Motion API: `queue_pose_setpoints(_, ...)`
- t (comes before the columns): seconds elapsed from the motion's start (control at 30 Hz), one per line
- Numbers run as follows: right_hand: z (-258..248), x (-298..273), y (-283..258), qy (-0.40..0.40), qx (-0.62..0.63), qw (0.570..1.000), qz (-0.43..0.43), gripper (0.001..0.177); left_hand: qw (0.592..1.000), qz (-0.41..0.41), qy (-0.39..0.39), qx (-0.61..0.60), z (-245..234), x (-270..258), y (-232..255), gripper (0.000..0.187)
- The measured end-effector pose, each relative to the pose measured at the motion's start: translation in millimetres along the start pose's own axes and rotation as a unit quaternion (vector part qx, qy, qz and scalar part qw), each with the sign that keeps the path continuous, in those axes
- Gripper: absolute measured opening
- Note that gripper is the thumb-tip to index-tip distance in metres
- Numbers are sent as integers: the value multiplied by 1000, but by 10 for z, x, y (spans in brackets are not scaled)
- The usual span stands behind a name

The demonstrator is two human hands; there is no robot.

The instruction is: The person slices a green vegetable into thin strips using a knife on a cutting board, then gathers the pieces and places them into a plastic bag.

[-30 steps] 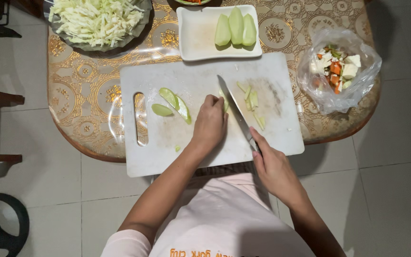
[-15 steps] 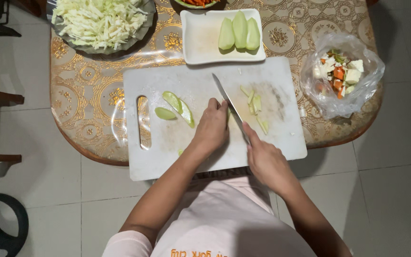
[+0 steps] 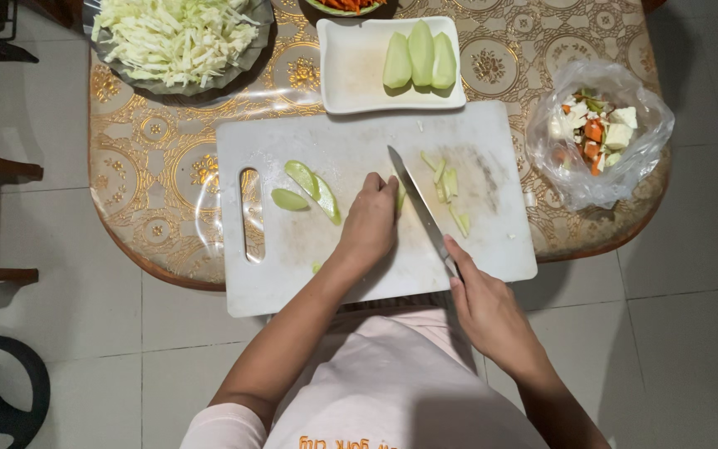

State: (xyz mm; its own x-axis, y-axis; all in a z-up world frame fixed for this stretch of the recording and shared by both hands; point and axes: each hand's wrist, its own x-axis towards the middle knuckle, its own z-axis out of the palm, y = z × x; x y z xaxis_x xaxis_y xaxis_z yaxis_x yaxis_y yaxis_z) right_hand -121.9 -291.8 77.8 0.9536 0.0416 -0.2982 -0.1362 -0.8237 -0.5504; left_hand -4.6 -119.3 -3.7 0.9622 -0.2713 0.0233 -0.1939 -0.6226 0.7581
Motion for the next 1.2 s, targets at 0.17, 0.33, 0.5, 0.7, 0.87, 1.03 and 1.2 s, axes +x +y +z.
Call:
queue_pose_setpoints(0.17,-81,-57,-71,-17,8,999,26,59,1000,17,2,13,-11,-20,-19,46)
queue_pose_setpoints(0.33,-89,-122,-13,-28,32,999,-9,61,1000,15,0,14,-20,-19,-31,45)
queue_pose_setpoints(0.5,38,16,72,-13,1,999,-37,60,999,33,5,26,-6,-33,-44,40)
queue_pose_setpoints(0.7,249,407,-83,13,-60,997,-36,62,999,41,11,33,-54,-65,-19,47)
queue_pose_setpoints(0.87,172,210,-24,12,-27,999,-27,59,996,45,33,77,32,-91,-16,45)
queue_pose_setpoints(1.03,-20,-10,9,-4,31,999,12,59,992,47,60,98,181,-81,-65,43)
queue_pose_setpoints(1.2,-38,-72,27,-17,47,999,10,58,990,54,92,97,244,-90,-118,34)
